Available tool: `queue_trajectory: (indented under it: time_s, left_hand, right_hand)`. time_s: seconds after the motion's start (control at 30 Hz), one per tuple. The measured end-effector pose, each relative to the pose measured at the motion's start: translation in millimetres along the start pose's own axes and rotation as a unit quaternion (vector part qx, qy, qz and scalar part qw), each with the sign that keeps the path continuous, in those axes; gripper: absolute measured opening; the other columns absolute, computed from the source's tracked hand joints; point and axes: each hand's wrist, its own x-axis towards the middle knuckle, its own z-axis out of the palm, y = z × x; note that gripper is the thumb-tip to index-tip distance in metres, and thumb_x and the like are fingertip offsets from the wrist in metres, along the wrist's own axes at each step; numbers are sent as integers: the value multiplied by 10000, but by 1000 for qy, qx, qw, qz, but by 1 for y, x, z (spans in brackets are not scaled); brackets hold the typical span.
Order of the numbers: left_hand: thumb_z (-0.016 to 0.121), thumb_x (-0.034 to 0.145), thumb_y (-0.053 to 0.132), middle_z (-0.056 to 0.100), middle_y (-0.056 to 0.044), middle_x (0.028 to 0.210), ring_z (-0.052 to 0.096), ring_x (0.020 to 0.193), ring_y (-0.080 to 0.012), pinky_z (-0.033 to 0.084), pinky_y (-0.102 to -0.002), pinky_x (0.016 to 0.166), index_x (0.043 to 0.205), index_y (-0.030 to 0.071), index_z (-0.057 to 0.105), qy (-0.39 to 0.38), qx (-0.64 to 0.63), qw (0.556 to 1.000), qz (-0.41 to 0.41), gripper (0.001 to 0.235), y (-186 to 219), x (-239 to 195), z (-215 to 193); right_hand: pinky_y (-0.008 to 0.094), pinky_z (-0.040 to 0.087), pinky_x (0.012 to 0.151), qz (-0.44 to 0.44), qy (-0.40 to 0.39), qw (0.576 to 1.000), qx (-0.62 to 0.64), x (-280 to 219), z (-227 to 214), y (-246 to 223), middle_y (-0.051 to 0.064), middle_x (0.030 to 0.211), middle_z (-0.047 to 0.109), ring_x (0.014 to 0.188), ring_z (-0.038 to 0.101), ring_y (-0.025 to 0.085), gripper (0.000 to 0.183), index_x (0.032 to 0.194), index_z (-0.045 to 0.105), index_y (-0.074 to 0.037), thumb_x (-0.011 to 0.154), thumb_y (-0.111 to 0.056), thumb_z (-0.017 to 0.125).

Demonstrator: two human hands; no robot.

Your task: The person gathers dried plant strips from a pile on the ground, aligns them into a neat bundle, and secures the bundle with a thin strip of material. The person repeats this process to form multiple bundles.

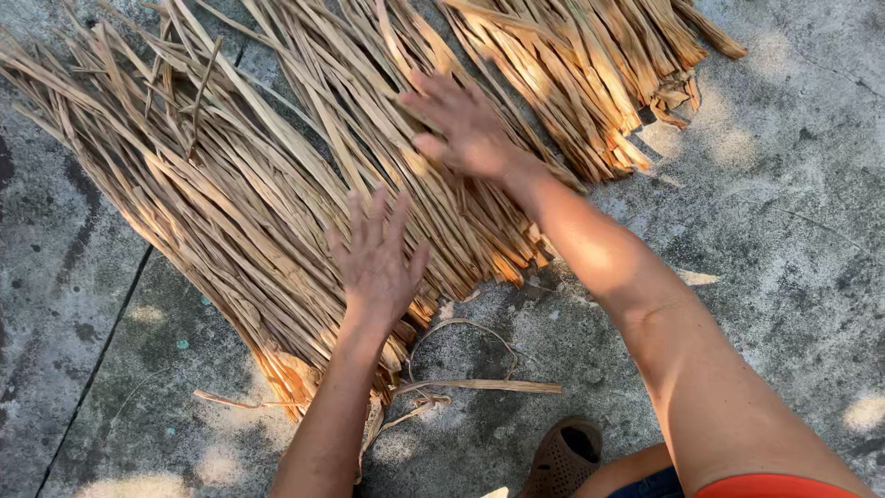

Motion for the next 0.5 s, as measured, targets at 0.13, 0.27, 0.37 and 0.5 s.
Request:
queue_trajectory:
  time_s: [0.13, 0.27, 0.37, 0.5]
  left_hand:
    - [353, 914, 719, -25, 79, 1702, -131, 1531, -324, 11, -733, 1178, 1602, 455, 123, -135, -16, 990, 43, 772, -14, 30, 3]
    - [382, 929, 714, 7, 73, 1720, -115, 1546, -325, 58, -751, 1162, 1606, 450, 195, -33, -20, 998, -43, 750, -55, 14, 19]
    - [345, 923, 750, -17, 60, 1714, -128, 1547, -318, 73, -767, 1140, 1603, 434, 170, -54, -35, 995, -72, 770, -68, 6, 30]
    - [333, 896, 784, -65, 33, 1707, -125, 1528, -365, 65, -766, 1136, 1602, 442, 121, -101, -47, 992, -65, 813, -75, 17, 34]
  right_hand:
    - [650, 88, 1258, 41, 172, 979, -99, 2, -26, 78, 62, 1745, 172, 1606, 82, 306, 720, 1675, 269, -296, 1088, -395, 674]
    - [703, 51, 1223, 191, 94, 971, -110, 4, -57, 120, 105, 1763, 121, 1608, 63, 308, 811, 1721, 224, -308, 1030, -206, 635]
    - [697, 31, 1219, 206, 57, 975, -67, 13, -55, 97, 128, 1730, 93, 1586, 56, 340, 779, 1682, 203, -287, 1022, -238, 614]
    - [667, 123, 1171, 78, 57, 995, 3, 15, -34, 52, 128, 1658, 222, 1494, 208, 381, 640, 1578, 316, -264, 1021, -333, 624]
